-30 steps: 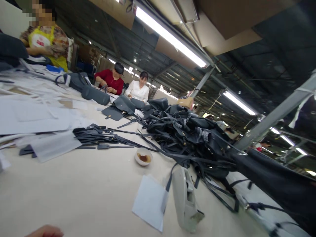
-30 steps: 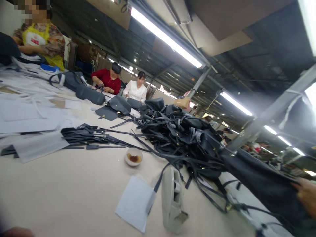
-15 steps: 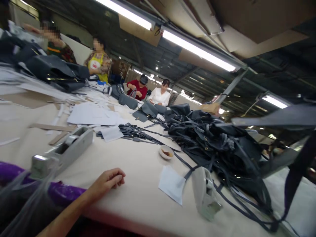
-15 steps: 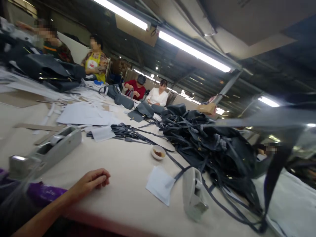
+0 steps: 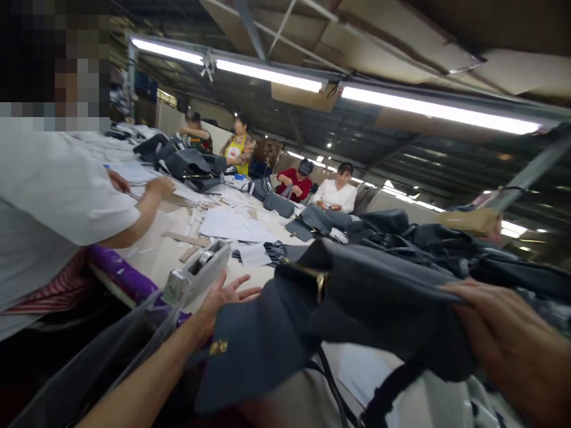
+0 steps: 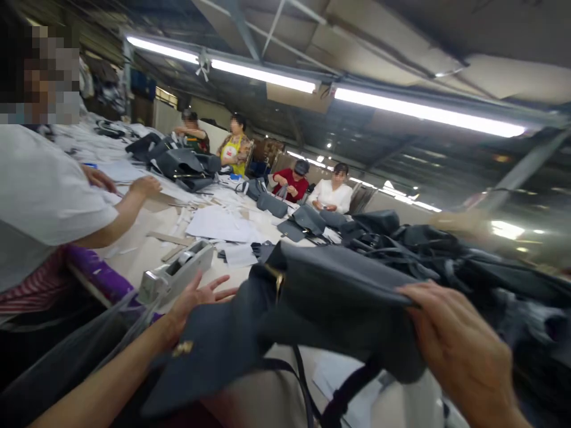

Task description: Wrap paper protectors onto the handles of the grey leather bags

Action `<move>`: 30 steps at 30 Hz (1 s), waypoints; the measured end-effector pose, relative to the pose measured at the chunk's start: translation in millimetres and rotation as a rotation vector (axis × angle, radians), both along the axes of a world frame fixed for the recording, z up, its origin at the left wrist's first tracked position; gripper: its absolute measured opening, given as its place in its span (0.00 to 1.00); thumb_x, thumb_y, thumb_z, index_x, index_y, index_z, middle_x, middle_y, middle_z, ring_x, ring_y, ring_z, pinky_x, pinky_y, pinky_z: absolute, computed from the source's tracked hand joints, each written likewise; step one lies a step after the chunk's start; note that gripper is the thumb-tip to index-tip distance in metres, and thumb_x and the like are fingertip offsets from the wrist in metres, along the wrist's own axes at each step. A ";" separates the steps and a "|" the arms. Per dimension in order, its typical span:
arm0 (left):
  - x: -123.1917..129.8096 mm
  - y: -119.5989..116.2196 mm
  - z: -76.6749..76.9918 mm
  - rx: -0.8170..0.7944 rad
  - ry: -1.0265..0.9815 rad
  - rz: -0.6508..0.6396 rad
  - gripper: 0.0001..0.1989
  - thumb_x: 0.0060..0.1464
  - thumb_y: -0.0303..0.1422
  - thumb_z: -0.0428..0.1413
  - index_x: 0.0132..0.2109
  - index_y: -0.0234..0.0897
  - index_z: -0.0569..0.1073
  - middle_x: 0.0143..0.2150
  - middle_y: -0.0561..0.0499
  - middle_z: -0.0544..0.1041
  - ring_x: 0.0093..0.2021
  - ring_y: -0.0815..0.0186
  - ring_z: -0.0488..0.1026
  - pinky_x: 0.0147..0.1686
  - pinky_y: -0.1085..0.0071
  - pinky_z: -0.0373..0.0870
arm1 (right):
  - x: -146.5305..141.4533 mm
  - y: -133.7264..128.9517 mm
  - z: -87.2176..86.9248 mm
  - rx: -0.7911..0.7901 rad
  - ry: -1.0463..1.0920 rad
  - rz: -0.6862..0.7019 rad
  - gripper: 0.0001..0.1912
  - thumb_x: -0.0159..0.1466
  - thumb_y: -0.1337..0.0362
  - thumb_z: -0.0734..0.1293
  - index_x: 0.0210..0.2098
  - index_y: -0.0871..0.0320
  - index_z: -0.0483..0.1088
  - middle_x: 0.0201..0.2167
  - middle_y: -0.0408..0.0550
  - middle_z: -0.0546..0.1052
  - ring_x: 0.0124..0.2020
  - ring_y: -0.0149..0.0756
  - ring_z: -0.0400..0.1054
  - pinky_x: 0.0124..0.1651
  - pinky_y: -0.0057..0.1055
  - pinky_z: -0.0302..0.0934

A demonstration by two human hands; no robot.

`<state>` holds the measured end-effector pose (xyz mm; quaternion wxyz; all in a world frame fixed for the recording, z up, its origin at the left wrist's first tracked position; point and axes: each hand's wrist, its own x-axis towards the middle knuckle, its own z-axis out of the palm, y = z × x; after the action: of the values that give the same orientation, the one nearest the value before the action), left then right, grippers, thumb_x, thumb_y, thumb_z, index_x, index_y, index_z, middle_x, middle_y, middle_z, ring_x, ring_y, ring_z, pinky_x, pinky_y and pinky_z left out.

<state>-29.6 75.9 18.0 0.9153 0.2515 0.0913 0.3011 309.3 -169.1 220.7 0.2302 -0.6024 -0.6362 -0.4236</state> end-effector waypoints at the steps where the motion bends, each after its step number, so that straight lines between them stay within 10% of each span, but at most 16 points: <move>1: -3.0 -0.8 -1.5 0.033 0.008 -0.052 0.42 0.55 0.60 0.43 0.65 0.34 0.53 0.56 0.35 0.71 0.57 0.48 0.68 0.54 0.51 0.62 | -2.8 14.1 -12.3 -0.024 -0.031 0.090 0.13 0.68 0.54 0.57 0.42 0.49 0.71 0.39 0.49 0.77 0.46 0.44 0.72 0.54 0.42 0.64; 5: -12.9 -13.8 -10.8 0.179 0.225 -0.181 0.41 0.50 0.53 0.57 0.64 0.37 0.56 0.56 0.37 0.72 0.54 0.52 0.71 0.51 0.59 0.66 | -7.0 52.8 -52.4 -0.098 -0.010 0.302 0.10 0.67 0.63 0.58 0.42 0.48 0.70 0.39 0.46 0.78 0.47 0.42 0.72 0.51 0.41 0.67; 9: -13.5 -33.6 -3.0 0.350 0.363 -0.120 0.35 0.46 0.40 0.64 0.61 0.41 0.64 0.47 0.45 0.77 0.45 0.59 0.75 0.44 0.65 0.69 | -10.2 81.7 -55.0 -0.088 0.079 0.340 0.12 0.67 0.66 0.57 0.43 0.50 0.70 0.42 0.48 0.77 0.54 0.43 0.68 0.55 0.44 0.64; 13: -1.0 -47.3 7.8 0.363 0.342 0.227 0.32 0.37 0.29 0.67 0.53 0.38 0.72 0.51 0.45 0.76 0.51 0.52 0.72 0.53 0.59 0.66 | -16.4 114.2 -59.1 -0.034 0.155 0.306 0.13 0.67 0.64 0.57 0.43 0.50 0.72 0.54 0.51 0.72 0.60 0.48 0.62 0.60 0.51 0.58; 18: 12.6 -46.1 -14.9 0.449 0.555 0.549 0.26 0.36 0.27 0.66 0.47 0.36 0.74 0.49 0.45 0.77 0.53 0.49 0.70 0.57 0.55 0.63 | -11.9 141.5 -115.3 -0.180 0.311 0.211 0.16 0.67 0.60 0.56 0.44 0.54 0.74 0.53 0.55 0.72 0.54 0.46 0.67 0.57 0.45 0.61; 25: -5.3 -57.7 -10.8 0.844 0.825 0.535 0.26 0.46 0.29 0.59 0.55 0.38 0.70 0.50 0.44 0.76 0.54 0.51 0.70 0.56 0.60 0.61 | -60.4 89.1 -156.1 -0.376 0.826 0.226 0.17 0.62 0.49 0.63 0.33 0.54 0.75 0.28 0.48 0.76 0.29 0.39 0.71 0.34 0.34 0.67; 30: -29.9 -88.3 6.3 1.103 1.297 0.732 0.19 0.54 0.33 0.52 0.54 0.37 0.69 0.33 0.48 0.74 0.36 0.57 0.74 0.44 0.62 0.68 | -136.3 39.4 -175.6 -0.757 1.842 0.283 0.26 0.53 0.40 0.70 0.33 0.58 0.75 0.24 0.47 0.76 0.21 0.34 0.70 0.23 0.28 0.65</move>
<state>-59.4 -12.4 24.3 0.2838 0.7264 0.5029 0.3727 173.0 -129.7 45.1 0.4742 -0.6477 -0.3688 0.4686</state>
